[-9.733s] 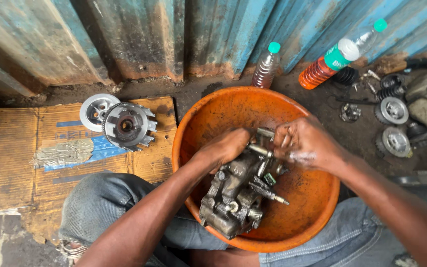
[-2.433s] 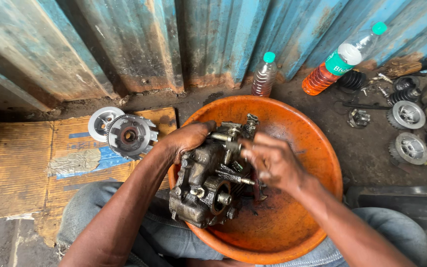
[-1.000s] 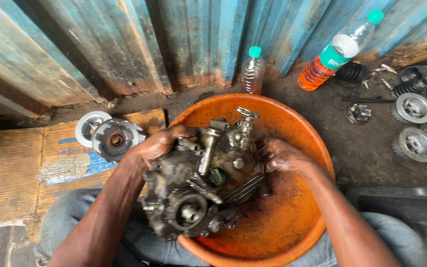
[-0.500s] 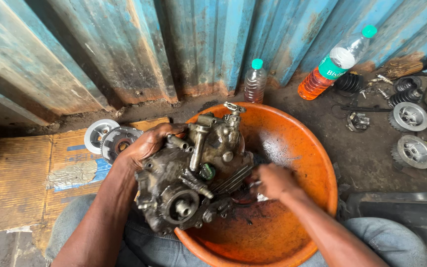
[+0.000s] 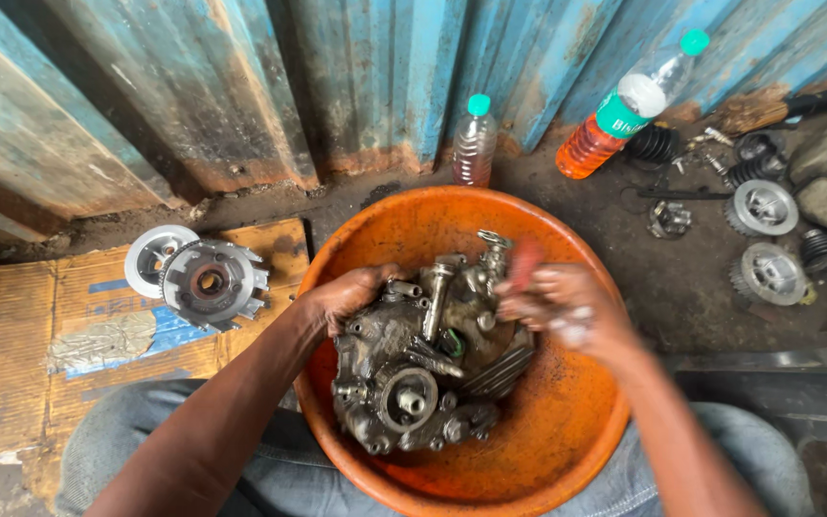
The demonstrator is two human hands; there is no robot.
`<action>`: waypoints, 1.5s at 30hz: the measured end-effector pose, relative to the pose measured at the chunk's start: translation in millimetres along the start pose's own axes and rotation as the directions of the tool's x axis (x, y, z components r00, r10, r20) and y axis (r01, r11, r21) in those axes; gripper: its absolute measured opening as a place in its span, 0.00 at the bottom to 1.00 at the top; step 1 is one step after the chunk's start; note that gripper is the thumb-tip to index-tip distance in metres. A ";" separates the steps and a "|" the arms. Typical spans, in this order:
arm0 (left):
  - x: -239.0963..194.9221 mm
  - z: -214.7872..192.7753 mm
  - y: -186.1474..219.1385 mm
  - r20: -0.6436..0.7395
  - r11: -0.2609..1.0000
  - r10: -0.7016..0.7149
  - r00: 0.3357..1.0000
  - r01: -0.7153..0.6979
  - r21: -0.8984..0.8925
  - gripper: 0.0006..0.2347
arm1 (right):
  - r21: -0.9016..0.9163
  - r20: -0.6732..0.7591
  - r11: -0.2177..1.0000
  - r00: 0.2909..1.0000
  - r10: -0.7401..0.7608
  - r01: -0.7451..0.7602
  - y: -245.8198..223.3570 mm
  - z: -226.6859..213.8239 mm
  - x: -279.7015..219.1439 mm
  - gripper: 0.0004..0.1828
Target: The person scrubs a greasy engine component inside an orange basin using a red-handled brush and their hands. They rotate the part to clean different sides, then pour liquid from a plastic bottle onto the component to rinse it.
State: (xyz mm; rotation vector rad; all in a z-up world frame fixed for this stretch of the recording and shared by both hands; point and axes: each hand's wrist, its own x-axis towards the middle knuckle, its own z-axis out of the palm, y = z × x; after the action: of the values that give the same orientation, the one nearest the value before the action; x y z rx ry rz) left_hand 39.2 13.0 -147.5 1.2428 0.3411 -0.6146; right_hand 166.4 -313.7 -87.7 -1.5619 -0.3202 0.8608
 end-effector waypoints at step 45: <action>78.8 -26.0 -83.0 -0.400 0.987 0.107 0.910 -0.049 0.152 0.22 | -0.936 0.123 0.267 0.925 -0.359 0.228 -18.4 129.5 61.9 0.17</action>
State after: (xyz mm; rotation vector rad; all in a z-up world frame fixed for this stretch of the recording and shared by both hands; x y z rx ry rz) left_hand 53.7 2.4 -263.5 1.5137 0.6014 -0.3075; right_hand 125.7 -174.9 -85.9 -2.5206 -1.1794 0.1820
